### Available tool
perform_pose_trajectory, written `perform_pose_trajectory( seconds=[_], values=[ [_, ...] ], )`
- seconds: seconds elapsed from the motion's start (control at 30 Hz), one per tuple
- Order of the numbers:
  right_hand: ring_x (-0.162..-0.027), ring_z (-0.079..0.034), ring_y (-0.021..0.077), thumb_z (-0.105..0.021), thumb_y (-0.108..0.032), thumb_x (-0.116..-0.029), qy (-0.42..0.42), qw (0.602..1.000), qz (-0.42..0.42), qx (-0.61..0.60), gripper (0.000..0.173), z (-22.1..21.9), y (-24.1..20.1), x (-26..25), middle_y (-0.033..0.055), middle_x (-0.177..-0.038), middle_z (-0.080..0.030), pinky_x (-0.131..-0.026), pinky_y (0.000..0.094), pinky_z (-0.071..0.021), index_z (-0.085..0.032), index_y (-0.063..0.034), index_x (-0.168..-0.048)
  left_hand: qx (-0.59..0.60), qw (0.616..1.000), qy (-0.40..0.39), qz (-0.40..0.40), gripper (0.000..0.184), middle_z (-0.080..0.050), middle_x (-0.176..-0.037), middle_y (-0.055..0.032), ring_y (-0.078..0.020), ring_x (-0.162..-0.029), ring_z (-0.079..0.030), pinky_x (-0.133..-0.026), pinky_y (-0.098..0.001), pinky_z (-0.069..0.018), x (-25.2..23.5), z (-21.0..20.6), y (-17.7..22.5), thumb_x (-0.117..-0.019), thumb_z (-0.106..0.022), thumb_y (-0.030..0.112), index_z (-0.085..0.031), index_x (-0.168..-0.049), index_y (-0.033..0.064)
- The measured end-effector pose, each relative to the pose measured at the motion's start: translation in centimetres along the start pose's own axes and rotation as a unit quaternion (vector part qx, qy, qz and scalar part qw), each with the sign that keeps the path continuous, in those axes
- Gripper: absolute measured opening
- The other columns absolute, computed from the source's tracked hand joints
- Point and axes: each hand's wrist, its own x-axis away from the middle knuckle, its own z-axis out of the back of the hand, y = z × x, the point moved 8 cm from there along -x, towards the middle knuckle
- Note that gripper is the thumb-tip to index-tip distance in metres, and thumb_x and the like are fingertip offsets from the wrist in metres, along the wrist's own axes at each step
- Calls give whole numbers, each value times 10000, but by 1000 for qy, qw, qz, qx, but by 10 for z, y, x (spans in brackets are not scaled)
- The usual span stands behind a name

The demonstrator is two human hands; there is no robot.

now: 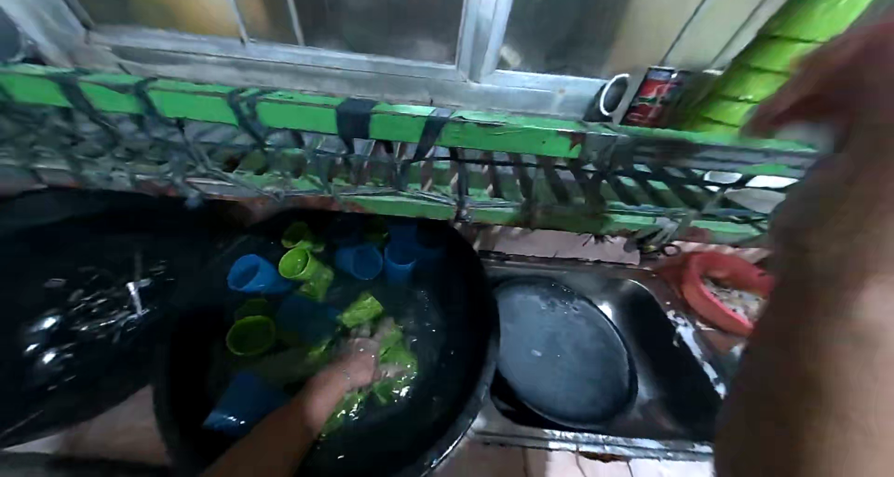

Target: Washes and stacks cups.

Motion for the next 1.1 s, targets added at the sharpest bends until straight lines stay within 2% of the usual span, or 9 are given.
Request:
perform_pose_trajectory(
  seconds=[0.1,0.23,0.33,0.4,0.57,0.7,0.8,0.93,1.1],
  values=[
    [-653,-657,92,-614,-277,-994,-253,966,-39,-40,247,-127,-64,135,-17,-827,-686,-583,339,-600,-674,-103,-1158,69,995,-15,77,896,-281,-1657,-235,-443,-1452,-410,-1161,-595,-388,-21,-1,-1,-954,-714,431,-241,-1638,98],
    [-950,-709,277,-580,-273,-1041,-551,796,-249,28,251,-265,-6,246,119,-1019,-728,-869,537,-571,-713,-110,-1176,237,969,46,62,622,-551,-1451,-242,-370,-1355,-531,-1144,-542,-416,-26,13,-6,-977,-675,305,-478,-1487,9],
    [-1153,-654,281,-657,-294,-1006,-450,854,-257,-34,328,-302,-9,271,147,-1219,-674,-1025,499,-530,-673,-60,-1237,433,893,124,21,643,-613,-1304,-237,-354,-1111,-640,-899,-535,-549,-15,37,-12,-937,-721,328,-469,-1456,44],
    [-1250,-590,324,-731,-332,-961,-370,884,-269,-100,510,-317,-8,267,191,-1348,-588,-1064,523,-502,-581,-28,-1343,487,865,114,-41,607,-620,-1344,-190,-340,-1141,-637,-913,-545,-550,-6,58,-9,-933,-742,306,-502,-1461,127],
    [-1063,-661,243,-771,-122,-907,-338,778,-431,-308,470,-365,7,278,144,-1177,-674,-954,463,-550,-560,-27,-1316,603,793,86,-28,526,-652,-1135,-156,-260,-771,-643,-631,-408,-553,-13,66,-38,-1037,-507,579,-522,-1434,235],
    [-889,-660,141,-585,-226,-1045,-331,671,-544,-380,307,-392,27,314,73,-1100,-693,-746,324,-559,-602,-73,-1310,485,860,160,2,585,-651,-1205,-243,-359,-907,-700,-763,-543,-599,-14,67,-35,-1049,-504,553,-523,-1432,111],
    [-738,-646,160,-514,-502,-1046,-238,637,-625,-383,480,-402,29,324,86,-981,-693,-588,318,-529,-614,-95,-1279,390,898,201,-17,612,-638,-1282,-262,-419,-1130,-658,-956,-633,-525,-7,65,-22,-1040,-537,526,-489,-1442,67],
    [-1082,-676,173,-610,-270,-1044,-343,695,-519,-361,375,-395,-12,320,106,-1185,-706,-999,395,-541,-613,-17,-1320,476,874,18,97,700,-565,-941,-174,-252,-674,-516,-598,-418,-473,-29,54,-41,-1069,-268,653,-522,-1400,91],
    [-916,-706,216,-592,-428,-1037,-216,721,-552,-360,474,-394,13,320,138,-1036,-720,-849,429,-597,-641,5,-1225,474,872,122,11,610,-652,-1204,-254,-381,-899,-694,-755,-565,-588,-19,58,-23,-1072,-383,595,-491,-1470,146]
  ],
)
